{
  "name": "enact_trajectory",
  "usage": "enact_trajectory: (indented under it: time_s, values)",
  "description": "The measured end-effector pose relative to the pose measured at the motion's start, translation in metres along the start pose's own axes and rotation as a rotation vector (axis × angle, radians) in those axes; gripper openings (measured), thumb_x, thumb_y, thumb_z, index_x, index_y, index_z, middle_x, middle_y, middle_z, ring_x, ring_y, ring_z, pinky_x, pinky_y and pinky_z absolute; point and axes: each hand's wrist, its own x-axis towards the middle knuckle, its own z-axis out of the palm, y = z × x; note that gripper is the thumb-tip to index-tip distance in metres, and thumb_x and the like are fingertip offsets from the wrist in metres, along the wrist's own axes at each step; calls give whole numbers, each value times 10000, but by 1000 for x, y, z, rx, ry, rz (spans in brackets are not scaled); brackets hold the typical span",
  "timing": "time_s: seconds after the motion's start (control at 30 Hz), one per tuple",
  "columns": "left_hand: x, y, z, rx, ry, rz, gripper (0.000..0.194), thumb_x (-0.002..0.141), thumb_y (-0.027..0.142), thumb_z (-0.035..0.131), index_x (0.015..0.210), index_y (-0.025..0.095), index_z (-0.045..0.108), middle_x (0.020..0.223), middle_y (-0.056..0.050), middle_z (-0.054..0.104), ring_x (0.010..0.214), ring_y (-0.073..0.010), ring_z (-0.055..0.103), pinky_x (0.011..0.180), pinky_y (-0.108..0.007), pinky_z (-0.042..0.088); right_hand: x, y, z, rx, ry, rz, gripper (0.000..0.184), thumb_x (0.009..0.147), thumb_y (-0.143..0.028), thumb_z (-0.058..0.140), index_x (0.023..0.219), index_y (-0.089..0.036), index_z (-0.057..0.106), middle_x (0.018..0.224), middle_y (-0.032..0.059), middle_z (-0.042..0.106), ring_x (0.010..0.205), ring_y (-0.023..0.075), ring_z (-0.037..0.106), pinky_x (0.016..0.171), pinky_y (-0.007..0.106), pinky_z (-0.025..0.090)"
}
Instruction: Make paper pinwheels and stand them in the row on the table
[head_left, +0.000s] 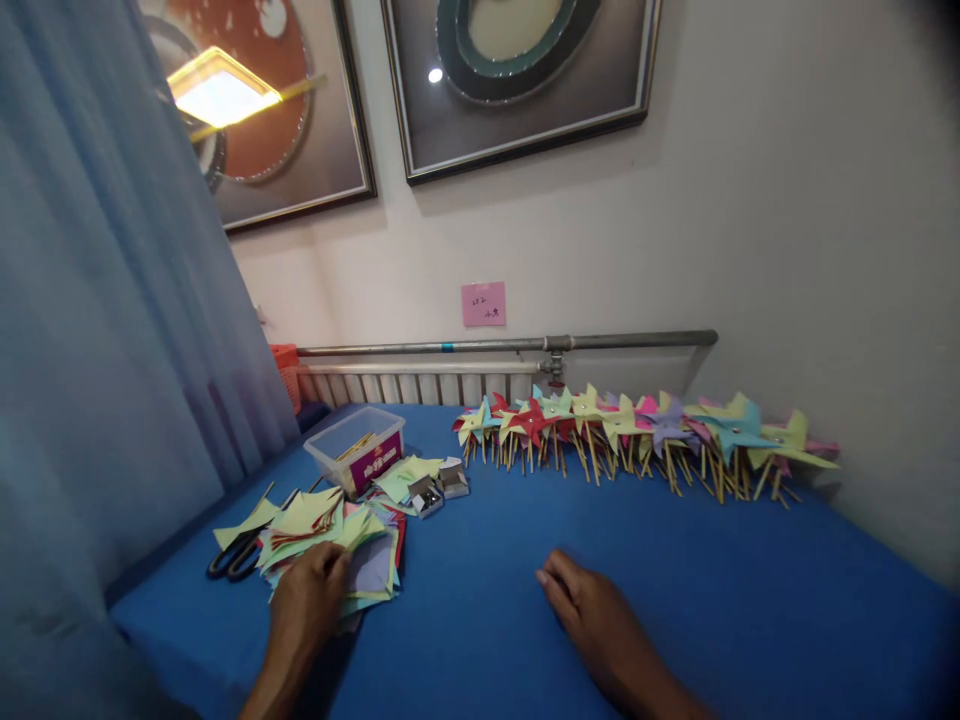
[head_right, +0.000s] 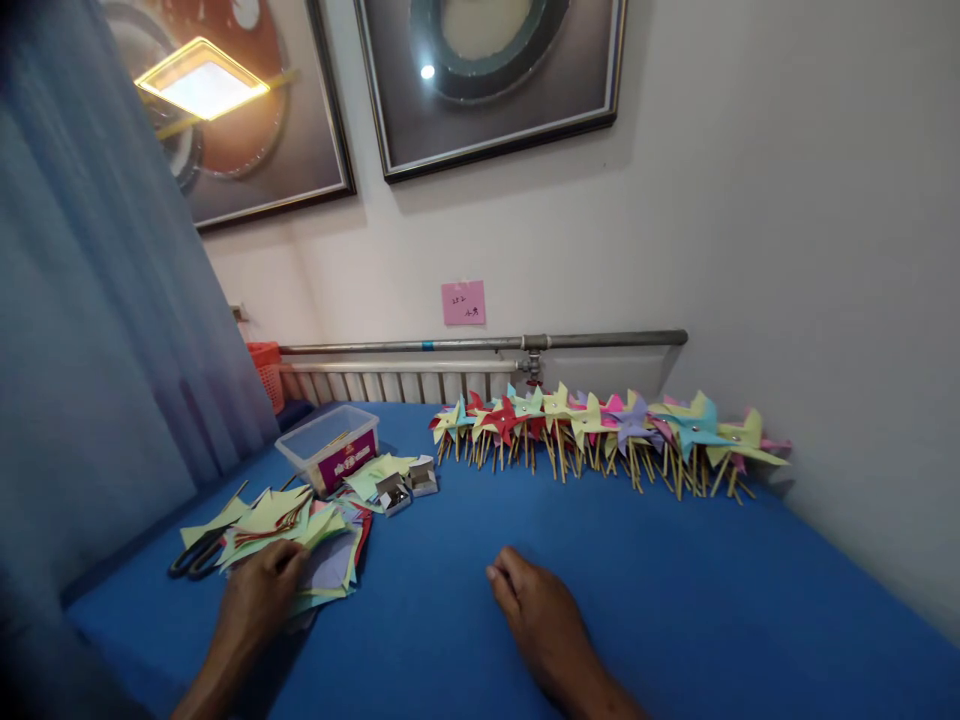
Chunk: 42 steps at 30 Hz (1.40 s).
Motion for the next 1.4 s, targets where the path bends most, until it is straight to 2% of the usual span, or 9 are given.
enact_trajectory:
  time_s: [0.17,0.4,0.53,0.63,0.8,1.0,1.17,1.33,1.4]
  values:
    - [3,2,-11,-265,-28,-58,359,857,442,509,853,198,773,846,-49,788,804,-251,696,713,-293,473,-3,-3,-1,0,0,17,317,977,-417,383,727,-242,470,648,-6,591,604,169,539,613,289,323]
    - [22,22,-35,-470,409,-146,369,813,503,543,854,194,742,940,-74,769,920,-275,678,806,-337,496,18,-14,-8,246,-79,62,299,901,-408,533,668,-226,486,620,-20,541,587,147,478,577,275,316]
    - [43,62,-32,-767,300,-153,385,825,513,583,897,164,727,815,-52,744,787,-237,670,719,-314,508,39,-18,8,644,89,167,362,913,-546,525,734,-232,542,618,-34,540,535,131,465,543,260,354]
    - [50,112,-6,-783,153,52,324,887,443,550,877,161,710,776,-47,721,746,-215,664,711,-311,514,46,-17,24,867,109,181,443,812,-659,645,849,-218,645,762,26,671,647,174,602,589,284,439]
    - [24,197,66,-380,262,773,231,944,186,457,868,183,675,941,-90,721,903,-221,659,831,-353,486,50,-9,19,1341,132,190,576,741,-664,759,1088,-212,681,1137,111,727,1045,254,683,922,391,506]
    - [-10,217,111,-315,148,990,166,920,158,508,855,189,657,915,-88,698,834,-219,644,763,-364,452,55,8,2,1542,299,371,385,634,-450,900,770,-192,649,838,50,769,995,287,708,859,378,550]
    - [12,194,103,-509,75,677,203,921,267,545,1055,186,676,1103,-121,691,1043,-264,631,901,-413,467,52,4,2,1577,252,431,393,656,-388,874,929,-151,719,924,116,794,991,321,730,869,420,559]
    - [33,189,103,-866,-393,198,175,817,339,621,866,178,669,757,-20,663,688,-168,603,645,-279,464,47,-5,3,1514,102,410,454,750,-417,817,1087,-131,717,974,145,797,990,322,738,900,443,548]
    - [35,191,107,-981,-473,108,186,747,356,662,742,172,641,630,17,598,571,-129,529,556,-241,405,45,-7,4,1463,77,405,473,763,-430,808,1116,-130,710,978,146,796,966,320,742,884,442,552]
